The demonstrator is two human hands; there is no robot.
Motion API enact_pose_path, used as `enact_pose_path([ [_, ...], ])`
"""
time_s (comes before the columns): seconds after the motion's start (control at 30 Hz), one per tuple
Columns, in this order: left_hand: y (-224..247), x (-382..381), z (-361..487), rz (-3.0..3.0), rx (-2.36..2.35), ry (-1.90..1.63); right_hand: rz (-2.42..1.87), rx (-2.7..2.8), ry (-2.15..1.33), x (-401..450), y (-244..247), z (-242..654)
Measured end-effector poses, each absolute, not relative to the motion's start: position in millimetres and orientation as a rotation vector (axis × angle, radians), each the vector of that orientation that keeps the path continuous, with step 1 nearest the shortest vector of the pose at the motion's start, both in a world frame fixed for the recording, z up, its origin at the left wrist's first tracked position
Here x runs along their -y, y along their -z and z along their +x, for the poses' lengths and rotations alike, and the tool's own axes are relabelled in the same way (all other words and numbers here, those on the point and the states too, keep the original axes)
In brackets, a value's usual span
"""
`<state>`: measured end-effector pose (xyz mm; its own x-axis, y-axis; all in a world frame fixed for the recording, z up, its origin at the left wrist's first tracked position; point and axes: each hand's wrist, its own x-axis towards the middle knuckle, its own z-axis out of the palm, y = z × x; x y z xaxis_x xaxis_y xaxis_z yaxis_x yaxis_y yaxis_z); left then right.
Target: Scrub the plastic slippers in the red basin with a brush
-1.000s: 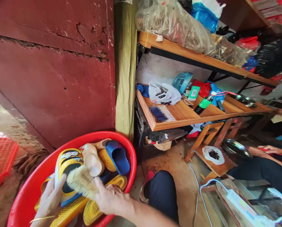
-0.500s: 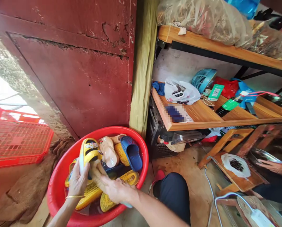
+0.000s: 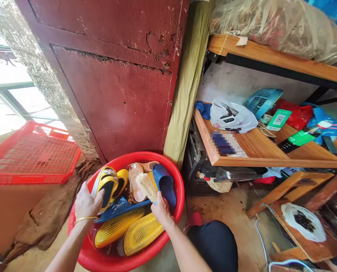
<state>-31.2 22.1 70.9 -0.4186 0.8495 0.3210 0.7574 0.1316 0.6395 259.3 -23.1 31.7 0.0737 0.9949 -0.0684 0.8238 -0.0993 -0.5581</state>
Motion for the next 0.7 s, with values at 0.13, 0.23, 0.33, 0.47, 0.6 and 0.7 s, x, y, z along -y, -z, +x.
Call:
enact_pose_path([
  [0.13, -69, -8, -16, 1.979, -2.202, -0.947, -2.002, 1.850, -0.543, 27, -13, 253],
  [0.23, -57, 2, -2, 2.030, -2.126, -0.444, -2.036, 1.999, -0.402, 31, 3, 246],
  [0.33, -43, 8, 10, 2.024, -2.114, -0.006, -2.153, 2.161, -0.207, 23, 11, 236],
  [0.47, -31, 9, 16, 2.009, -2.067, 0.221, -2.216, 2.288, -0.128, -1, 5, 228],
  [0.6, -19, 11, 16, 1.987, -2.021, 0.271, -2.193, 2.412, -0.033, -16, -2, 229],
  [0.7, -11, 13, 16, 1.957, -1.964, 0.316, -2.170, 2.421, 0.010, -16, -2, 235],
])
